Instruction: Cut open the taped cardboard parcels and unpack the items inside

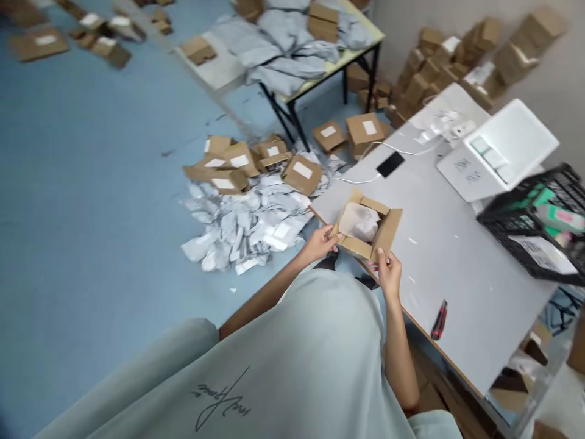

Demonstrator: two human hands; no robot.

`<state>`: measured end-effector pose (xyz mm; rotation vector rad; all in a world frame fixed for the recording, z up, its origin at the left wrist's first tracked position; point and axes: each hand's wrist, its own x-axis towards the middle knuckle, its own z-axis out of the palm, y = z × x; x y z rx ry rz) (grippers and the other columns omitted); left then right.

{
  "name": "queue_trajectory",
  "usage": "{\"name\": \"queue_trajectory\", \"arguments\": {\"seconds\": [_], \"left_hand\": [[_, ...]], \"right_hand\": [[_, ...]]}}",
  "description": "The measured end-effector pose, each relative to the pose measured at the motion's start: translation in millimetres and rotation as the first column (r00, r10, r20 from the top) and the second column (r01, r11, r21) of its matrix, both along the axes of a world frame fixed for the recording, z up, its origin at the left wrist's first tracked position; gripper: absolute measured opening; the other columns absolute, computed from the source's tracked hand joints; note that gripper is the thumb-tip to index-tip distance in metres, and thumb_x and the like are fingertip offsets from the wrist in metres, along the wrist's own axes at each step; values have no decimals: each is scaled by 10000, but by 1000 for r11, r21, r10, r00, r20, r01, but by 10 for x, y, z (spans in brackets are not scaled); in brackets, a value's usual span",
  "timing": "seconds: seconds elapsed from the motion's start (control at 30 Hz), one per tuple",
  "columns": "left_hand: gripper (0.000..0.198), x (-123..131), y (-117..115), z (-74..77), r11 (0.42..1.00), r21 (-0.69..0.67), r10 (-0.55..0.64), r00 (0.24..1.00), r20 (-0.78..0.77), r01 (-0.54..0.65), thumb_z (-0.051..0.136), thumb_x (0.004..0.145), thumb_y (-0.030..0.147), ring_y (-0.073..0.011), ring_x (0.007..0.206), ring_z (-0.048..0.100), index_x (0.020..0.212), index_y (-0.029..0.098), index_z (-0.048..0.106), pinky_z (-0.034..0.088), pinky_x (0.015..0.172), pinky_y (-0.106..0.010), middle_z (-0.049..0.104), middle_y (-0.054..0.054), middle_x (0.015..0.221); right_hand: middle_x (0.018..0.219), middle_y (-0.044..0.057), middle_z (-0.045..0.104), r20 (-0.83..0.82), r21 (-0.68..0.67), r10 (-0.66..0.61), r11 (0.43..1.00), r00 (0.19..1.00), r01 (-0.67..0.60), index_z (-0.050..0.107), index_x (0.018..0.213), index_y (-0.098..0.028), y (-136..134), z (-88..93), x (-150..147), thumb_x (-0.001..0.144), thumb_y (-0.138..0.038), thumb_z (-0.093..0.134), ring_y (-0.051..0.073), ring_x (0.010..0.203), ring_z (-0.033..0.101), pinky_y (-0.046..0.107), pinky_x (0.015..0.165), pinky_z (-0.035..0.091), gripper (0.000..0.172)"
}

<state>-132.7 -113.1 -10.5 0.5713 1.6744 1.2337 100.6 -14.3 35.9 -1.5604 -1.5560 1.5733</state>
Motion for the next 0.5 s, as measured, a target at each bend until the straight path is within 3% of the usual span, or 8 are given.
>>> {"name": "queue_trajectory", "arguments": {"seconds": [0.1,0.17,0.23,0.33,0.4,0.47,0.5], "left_hand": [[352,-808,-544,92,982,36,190,980,-55,-188,726,958,543,-213,740,791,1046,206,678,557,654,-280,764,-23,910],[377,-1343,-835,196,926,99,373,921,-116,-363,704,990,556,-213,779,791,1092,193,685,597,699,-302,785,-48,977],[433,-1887,-1065,331,831,199,555,804,-215,-520,691,1021,580,-218,888,796,1149,166,696,636,814,-341,803,-99,1100],[653,-2594,-1340,548,615,377,789,533,-308,-693,712,1044,594,-254,1331,730,1458,98,620,580,1120,-415,678,-212,1540],[787,-2868,-1484,645,512,451,857,401,-324,-731,688,1071,616,-269,1526,608,1629,98,487,499,1244,-461,546,-209,1706],[760,-2920,-1574,646,475,464,878,368,-306,-748,659,1089,641,-278,1581,555,1631,135,492,456,1293,-490,547,-167,1715],[706,-2863,-1592,602,483,435,874,389,-291,-760,660,1085,652,-283,1575,559,1578,159,545,457,1296,-496,586,-148,1679]], "right_hand": [[849,89,800,-88,-33,199,979,976,-202,736,992,-187,-73,14,-1102,832,-949,759,266,700,826,349,588,678,778],[847,85,800,-158,-22,316,946,936,-323,744,1024,-184,-105,32,-1889,870,-917,748,265,745,834,337,615,687,749],[1086,104,837,-287,2,416,901,863,-434,755,1204,-198,-161,52,-2704,906,-856,758,274,948,862,336,722,717,723],[1528,113,728,-424,-29,491,832,761,-553,645,1528,-255,-327,80,-3763,888,-784,823,300,1362,763,370,902,726,849],[1597,131,688,-451,-55,546,772,706,-633,612,1589,-240,-479,92,-4171,905,-758,828,303,1446,706,421,1004,708,885],[1540,132,732,-464,-51,624,690,629,-722,652,1561,-233,-640,76,-4253,939,-737,814,298,1428,712,466,1079,678,816],[1485,124,767,-468,-53,658,645,590,-762,690,1522,-239,-717,48,-4176,952,-729,808,296,1394,731,483,1099,667,761]]}}
